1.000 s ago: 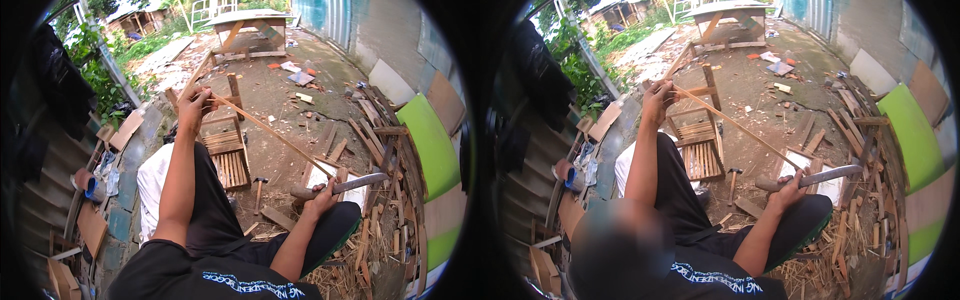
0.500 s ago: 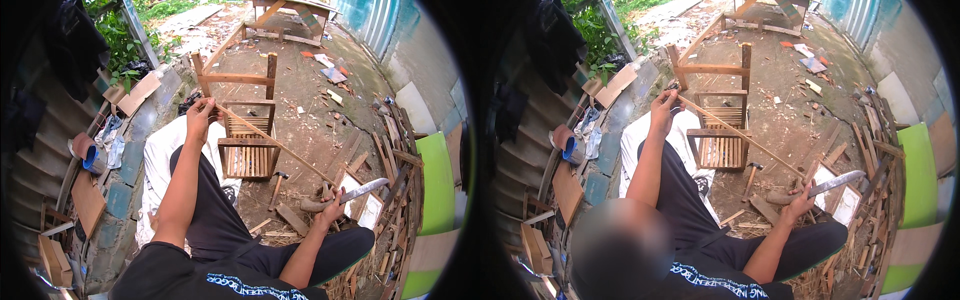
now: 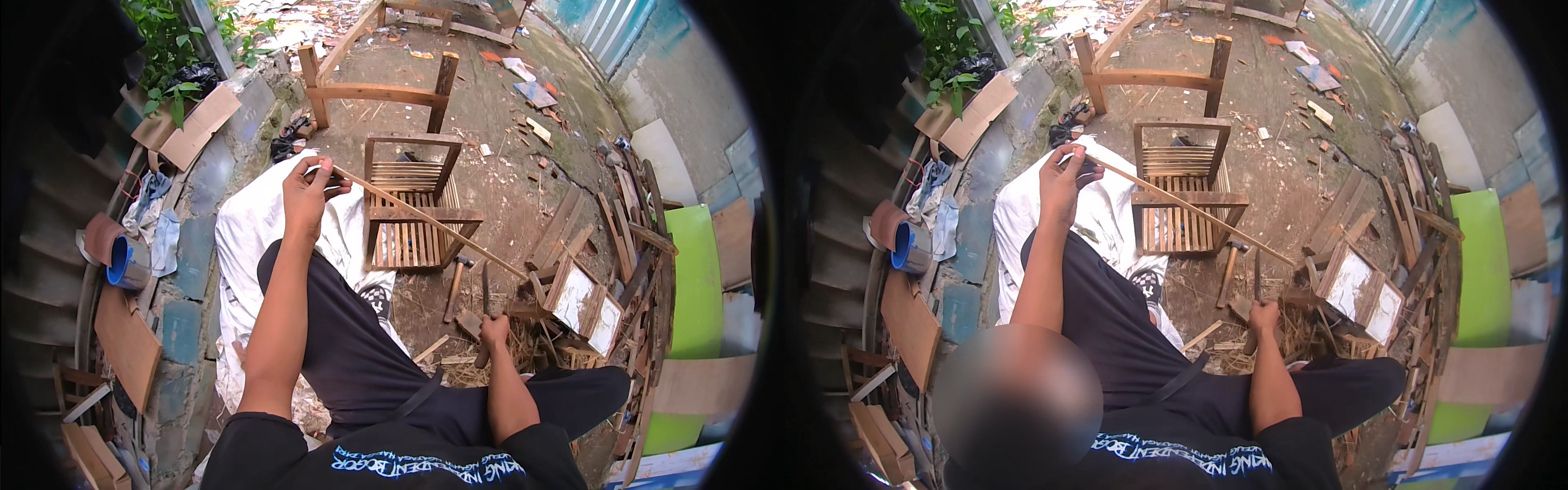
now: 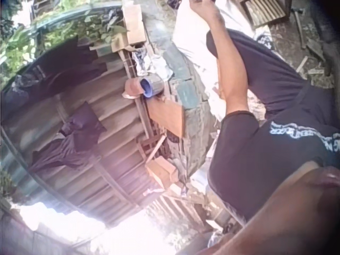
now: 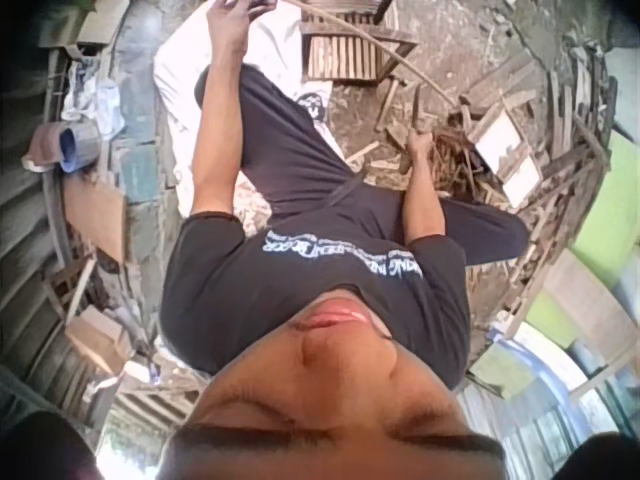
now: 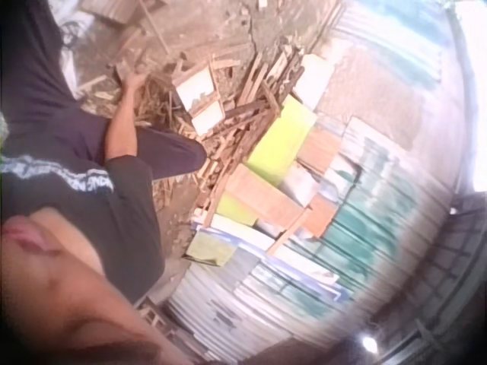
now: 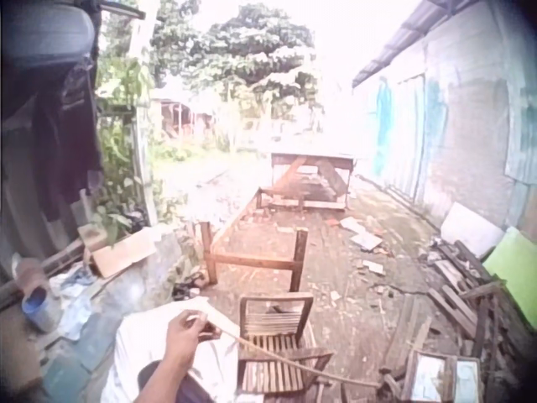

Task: The person sits on the ground and assembles a small wooden frame by inserting thin wooden slats into slots. They use a saw to trim a slat and a hammer to secure it in place.

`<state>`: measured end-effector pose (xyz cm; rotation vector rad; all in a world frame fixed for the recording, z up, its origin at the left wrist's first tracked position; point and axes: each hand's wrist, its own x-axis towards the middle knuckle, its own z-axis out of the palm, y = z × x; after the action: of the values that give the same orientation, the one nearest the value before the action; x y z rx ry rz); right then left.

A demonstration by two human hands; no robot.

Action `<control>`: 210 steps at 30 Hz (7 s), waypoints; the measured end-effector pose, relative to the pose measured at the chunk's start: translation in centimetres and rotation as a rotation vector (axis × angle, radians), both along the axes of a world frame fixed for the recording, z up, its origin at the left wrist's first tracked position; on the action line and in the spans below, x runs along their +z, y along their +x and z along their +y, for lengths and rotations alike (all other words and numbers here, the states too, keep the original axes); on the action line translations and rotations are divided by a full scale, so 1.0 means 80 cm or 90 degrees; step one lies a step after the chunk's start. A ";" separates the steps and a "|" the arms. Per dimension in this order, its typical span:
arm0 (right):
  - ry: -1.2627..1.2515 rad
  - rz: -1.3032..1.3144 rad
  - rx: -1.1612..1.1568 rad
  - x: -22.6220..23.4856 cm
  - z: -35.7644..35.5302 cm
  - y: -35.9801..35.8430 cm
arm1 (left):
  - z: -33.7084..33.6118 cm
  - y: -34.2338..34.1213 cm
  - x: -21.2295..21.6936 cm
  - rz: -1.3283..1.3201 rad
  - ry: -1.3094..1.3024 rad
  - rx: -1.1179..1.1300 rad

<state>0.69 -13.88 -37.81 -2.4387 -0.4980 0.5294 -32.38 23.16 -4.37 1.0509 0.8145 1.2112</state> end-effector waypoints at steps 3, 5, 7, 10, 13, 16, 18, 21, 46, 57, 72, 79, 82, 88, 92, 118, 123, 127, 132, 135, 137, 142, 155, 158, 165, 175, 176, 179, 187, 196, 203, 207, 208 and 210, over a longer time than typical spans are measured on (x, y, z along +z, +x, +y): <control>-0.047 0.025 0.018 -0.015 -0.010 0.003 | -0.018 0.000 0.013 0.024 0.011 -0.027; -0.071 0.140 -0.002 0.011 0.034 -0.022 | -0.023 -0.017 0.006 0.036 0.023 -0.009; -0.085 0.082 -0.019 0.024 0.040 -0.019 | -0.040 -0.001 -0.012 0.014 0.013 -0.032; -0.024 0.107 0.043 0.042 0.052 -0.011 | -0.095 0.032 -0.059 -0.037 -0.091 0.003; 0.232 0.356 0.127 0.092 0.092 -0.033 | -0.155 0.056 -0.109 -0.062 -0.152 0.022; 0.446 0.786 0.200 0.184 0.118 -0.058 | -0.189 0.061 -0.159 -0.041 -0.198 0.020; 0.607 0.901 0.231 0.187 0.117 -0.055 | -0.203 0.070 -0.190 -0.008 -0.199 -0.015; 0.655 0.834 0.061 0.145 0.109 -0.034 | -0.203 0.073 -0.217 0.052 -0.199 -0.067; 0.614 0.267 -0.119 0.200 0.094 0.018 | -0.105 0.093 -0.297 0.551 0.313 -0.005; 0.569 0.320 -0.057 0.195 0.090 0.002 | -0.058 0.112 -0.186 0.232 0.071 0.084; 0.579 0.526 0.012 0.155 0.191 -0.079 | -0.014 0.039 -0.231 0.101 -0.079 0.065; 0.620 0.493 -0.006 0.184 0.210 -0.053 | -0.021 0.015 -0.266 0.029 -0.127 0.043; 0.627 0.453 -0.008 0.189 0.202 -0.023 | -0.018 -0.005 -0.260 -0.053 -0.186 -0.003; 0.667 0.377 -0.101 0.170 0.189 0.022 | -0.021 -0.009 -0.248 -0.021 -0.179 -0.069; 0.736 0.428 -0.182 0.163 0.181 0.027 | -0.026 0.019 -0.244 0.037 -0.139 -0.040; 0.789 0.343 -0.194 0.205 0.121 0.031 | -0.015 0.103 -0.232 0.154 -0.285 -0.196; 0.740 0.386 -0.217 0.199 0.135 0.028 | -0.004 0.101 -0.234 0.269 -0.245 -0.191; 0.671 0.422 -0.213 0.189 0.147 0.022 | -0.020 0.088 -0.234 0.332 -0.211 -0.172; 0.605 0.431 -0.182 0.171 0.166 0.019 | -0.063 0.082 -0.234 0.312 -0.138 -0.086; 0.547 0.376 -0.154 0.176 0.178 0.008 | -0.078 0.077 -0.241 0.274 -0.097 -0.016; 0.512 0.361 -0.125 0.177 0.181 0.005 | -0.084 0.078 -0.245 0.204 -0.087 0.000; 0.501 0.390 -0.144 0.205 0.187 -0.014 | -0.091 0.072 -0.265 0.163 -0.085 0.046; 0.486 0.254 -0.087 0.197 0.213 -0.072 | -0.104 0.071 -0.267 0.126 -0.100 0.092; 0.407 0.211 -0.083 0.212 0.211 -0.079 | -0.106 0.064 -0.266 0.164 -0.103 0.073; 0.494 0.131 -0.255 0.181 0.198 -0.051 | -0.106 0.060 -0.272 0.173 -0.088 0.065; 0.551 0.454 -0.266 0.120 0.169 0.012 | -0.106 0.061 -0.268 0.165 -0.071 0.057; 0.566 0.449 -0.255 0.118 0.170 0.010 | -0.104 0.060 -0.269 0.162 -0.073 0.060; 0.590 0.430 -0.227 0.114 0.170 0.009 | -0.105 0.065 -0.267 0.143 -0.079 0.073; 0.540 0.419 -0.226 0.118 0.169 0.007 | -0.105 0.065 -0.265 0.123 -0.087 0.077; 0.475 0.391 -0.236 0.128 0.174 0.008 | -0.103 0.062 -0.275 0.127 -0.054 0.073; 0.504 0.359 -0.268 0.132 0.181 0.005 | -0.106 0.068 -0.272 0.135 -0.040 0.078; 0.543 0.360 -0.276 0.128 0.184 0.004 | -0.105 0.068 -0.271 0.134 -0.050 0.074; 0.539 0.362 -0.274 0.130 0.185 0.003 | -0.105 0.067 -0.272 0.134 -0.048 0.072; 0.529 0.382 -0.260 0.134 0.182 0.003 | -0.105 0.066 -0.272 0.139 -0.040 0.078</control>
<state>0.90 0.65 -27.10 -1.4318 0.0519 0.6661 -27.10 14.74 -26.10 1.1077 1.0923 1.1778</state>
